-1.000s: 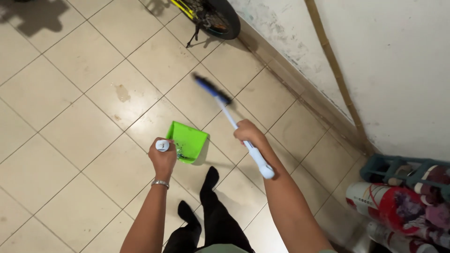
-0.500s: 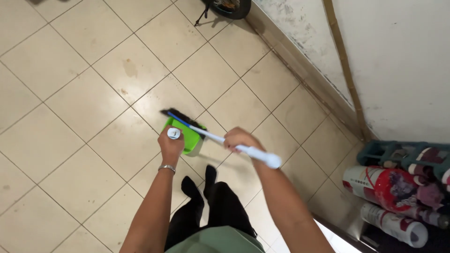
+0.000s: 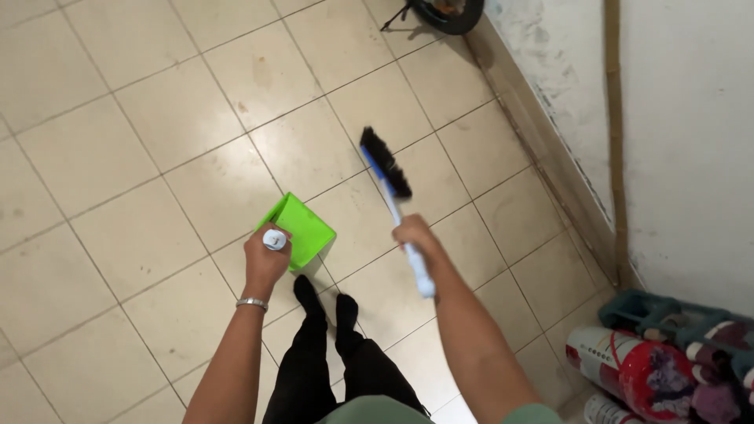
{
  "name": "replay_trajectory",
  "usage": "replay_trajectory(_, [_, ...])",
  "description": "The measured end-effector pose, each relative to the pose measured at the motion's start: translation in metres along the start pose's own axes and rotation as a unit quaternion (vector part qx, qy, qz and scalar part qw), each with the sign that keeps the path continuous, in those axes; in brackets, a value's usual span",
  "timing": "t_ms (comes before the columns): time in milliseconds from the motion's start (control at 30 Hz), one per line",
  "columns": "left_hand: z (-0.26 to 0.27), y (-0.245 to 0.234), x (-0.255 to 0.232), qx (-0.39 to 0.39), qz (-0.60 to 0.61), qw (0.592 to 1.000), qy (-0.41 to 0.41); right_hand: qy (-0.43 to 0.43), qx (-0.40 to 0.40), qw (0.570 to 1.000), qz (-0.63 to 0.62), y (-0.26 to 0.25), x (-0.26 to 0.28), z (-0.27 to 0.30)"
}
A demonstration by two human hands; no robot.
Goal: The recorder uses a broom and a dustpan to sweep debris from a tiled floor.
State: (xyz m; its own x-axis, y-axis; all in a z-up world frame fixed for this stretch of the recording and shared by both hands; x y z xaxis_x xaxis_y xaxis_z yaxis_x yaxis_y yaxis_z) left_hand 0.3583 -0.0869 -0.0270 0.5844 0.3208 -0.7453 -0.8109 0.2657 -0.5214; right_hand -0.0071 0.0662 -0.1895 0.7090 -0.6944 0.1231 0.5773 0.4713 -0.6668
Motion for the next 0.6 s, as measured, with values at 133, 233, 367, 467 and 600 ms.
replay_trajectory(133, [0.024, -0.006, 0.006, -0.037, 0.029, 0.999, 0.017, -0.082, 0.119, 0.987, -0.071, 0.047, 0.065, 0.031])
replay_trajectory(233, [0.036, -0.017, 0.01, -0.071, 0.052, 0.996, 0.027, -0.065, 0.188, 0.972, -0.127, -0.012, 0.105, 0.112])
replay_trajectory(367, [0.035, -0.039, 0.052, -0.127, 0.069, 0.989, -0.01, 0.016, 0.178, 0.929, -0.323, -0.111, 0.157, 0.199])
replay_trajectory(467, [0.037, -0.082, 0.072, -0.198, 0.112, 0.974, -0.009, -0.035, 0.125, 0.946, -0.298, -0.076, 0.173, 0.131])
replay_trajectory(600, [0.043, -0.141, 0.111, -0.266, 0.158, 0.951, -0.02, -0.095, 0.079, 0.957, -0.262, -0.047, 0.249, 0.106])
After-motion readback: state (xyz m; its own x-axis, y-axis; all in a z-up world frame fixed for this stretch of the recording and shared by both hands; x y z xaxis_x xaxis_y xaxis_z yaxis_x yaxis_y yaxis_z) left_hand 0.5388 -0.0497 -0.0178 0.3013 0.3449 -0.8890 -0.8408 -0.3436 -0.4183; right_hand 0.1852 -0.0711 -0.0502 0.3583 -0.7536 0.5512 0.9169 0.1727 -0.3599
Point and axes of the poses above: each hand's wrist, its own z-axis away from the middle knuckle, its own y-axis out of the palm, x = y × z, the point moved 10 cm from there along -z, towards the middle knuckle, and after that the axes turned 5 degrees about -x, right-handed, at the moved point
